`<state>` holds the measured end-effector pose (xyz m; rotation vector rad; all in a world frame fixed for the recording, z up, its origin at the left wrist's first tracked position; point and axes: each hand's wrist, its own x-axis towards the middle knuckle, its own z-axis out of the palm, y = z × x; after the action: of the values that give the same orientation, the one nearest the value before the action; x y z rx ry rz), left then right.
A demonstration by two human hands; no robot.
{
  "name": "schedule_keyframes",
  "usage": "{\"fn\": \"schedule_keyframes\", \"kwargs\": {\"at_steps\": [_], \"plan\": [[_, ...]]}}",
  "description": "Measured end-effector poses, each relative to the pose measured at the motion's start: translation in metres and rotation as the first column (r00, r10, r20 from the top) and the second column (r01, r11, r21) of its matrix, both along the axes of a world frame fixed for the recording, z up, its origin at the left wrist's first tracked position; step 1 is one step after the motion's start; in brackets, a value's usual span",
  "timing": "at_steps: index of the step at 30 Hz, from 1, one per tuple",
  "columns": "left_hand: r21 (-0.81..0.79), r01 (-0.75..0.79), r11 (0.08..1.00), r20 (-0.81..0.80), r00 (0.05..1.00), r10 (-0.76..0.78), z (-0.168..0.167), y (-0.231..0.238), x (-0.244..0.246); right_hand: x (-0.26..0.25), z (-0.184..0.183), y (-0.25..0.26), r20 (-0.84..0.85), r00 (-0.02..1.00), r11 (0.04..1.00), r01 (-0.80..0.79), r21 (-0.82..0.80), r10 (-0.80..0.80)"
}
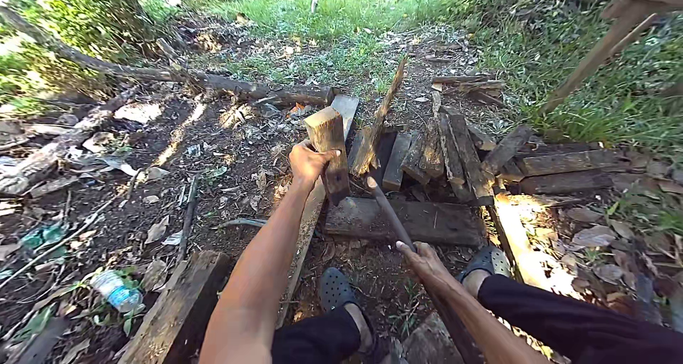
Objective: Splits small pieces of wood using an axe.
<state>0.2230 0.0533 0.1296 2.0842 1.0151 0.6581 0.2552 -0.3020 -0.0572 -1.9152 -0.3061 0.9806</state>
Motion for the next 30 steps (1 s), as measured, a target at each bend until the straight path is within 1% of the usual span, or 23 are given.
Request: {"fn": "schedule_keyframes", "kwargs": {"at_steps": [3, 5, 6, 7, 8, 9, 10, 12, 15, 19, 21, 23, 25, 27, 30], "plan": [[-0.034, 0.018, 0.999, 0.085, 0.996, -0.015, -0.029, -0.016, 0.011, -0.008, 0.036, -0.007, -0.019, 0.996, 0.989, 0.085, 0.12, -0.083], [-0.066, 0.058, 0.996, 0.112, 0.992, -0.05, -0.06, -0.037, 0.008, -0.014, 0.059, -0.01, -0.018, 0.993, 0.974, 0.116, 0.196, -0.115], [-0.075, 0.079, 0.994, 0.108, 0.992, -0.071, -0.081, -0.047, 0.003, -0.017, 0.07, -0.011, -0.011, 0.992, 0.966, 0.123, 0.225, -0.124], [-0.046, 0.067, 0.997, 0.107, 0.992, -0.062, -0.115, -0.052, 0.001, -0.021, 0.08, -0.012, 0.0, 0.992, 0.96, 0.124, 0.252, -0.128], [-0.036, 0.005, 0.999, 0.095, 0.996, -0.002, -0.148, -0.052, 0.003, -0.026, 0.088, -0.014, 0.01, 0.992, 0.953, 0.122, 0.277, -0.129], [-0.055, -0.054, 0.997, 0.092, 0.994, 0.059, -0.169, -0.052, 0.006, -0.031, 0.096, -0.017, 0.021, 0.991, 0.947, 0.118, 0.298, -0.131], [-0.083, -0.088, 0.993, 0.085, 0.992, 0.095, -0.175, -0.053, 0.009, -0.036, 0.103, -0.02, 0.033, 0.99, 0.94, 0.116, 0.321, -0.134], [-0.117, -0.062, 0.991, 0.07, 0.995, 0.071, -0.171, -0.051, 0.009, -0.048, 0.111, -0.025, 0.048, 0.991, 0.928, 0.101, 0.359, -0.127], [-0.102, 0.016, 0.995, 0.017, 1.0, -0.014, -0.163, -0.045, 0.005, -0.061, 0.115, -0.025, 0.088, 0.99, 0.911, 0.067, 0.408, -0.113], [-0.082, 0.055, 0.995, -0.013, 0.998, -0.056, -0.168, -0.047, 0.003, -0.063, 0.126, -0.02, 0.2, 0.972, 0.89, 0.016, 0.456, -0.12], [-0.089, 0.091, 0.992, -0.008, 0.996, -0.092, -0.17, -0.048, 0.002, -0.061, 0.137, -0.017, 0.257, 0.955, 0.86, -0.003, 0.511, -0.149], [-0.093, 0.122, 0.988, -0.002, 0.992, -0.123, -0.171, -0.05, 0.002, -0.059, 0.15, -0.013, 0.311, 0.93, 0.809, -0.025, 0.587, -0.197], [-0.076, 0.135, 0.988, 0.007, 0.991, -0.135, -0.172, -0.055, 0.002, -0.056, 0.165, -0.008, 0.345, 0.904, 0.739, -0.05, 0.672, -0.252], [-0.067, 0.146, 0.987, 0.009, 0.989, -0.146, -0.173, -0.06, 0.004, -0.052, 0.182, -0.002, 0.365, 0.882, 0.653, -0.091, 0.752, -0.298], [-0.059, 0.176, 0.983, 0.008, 0.984, -0.176, -0.175, -0.063, 0.007, -0.04, 0.208, 0.012, 0.397, 0.832, 0.499, -0.173, 0.849, -0.387]]}}
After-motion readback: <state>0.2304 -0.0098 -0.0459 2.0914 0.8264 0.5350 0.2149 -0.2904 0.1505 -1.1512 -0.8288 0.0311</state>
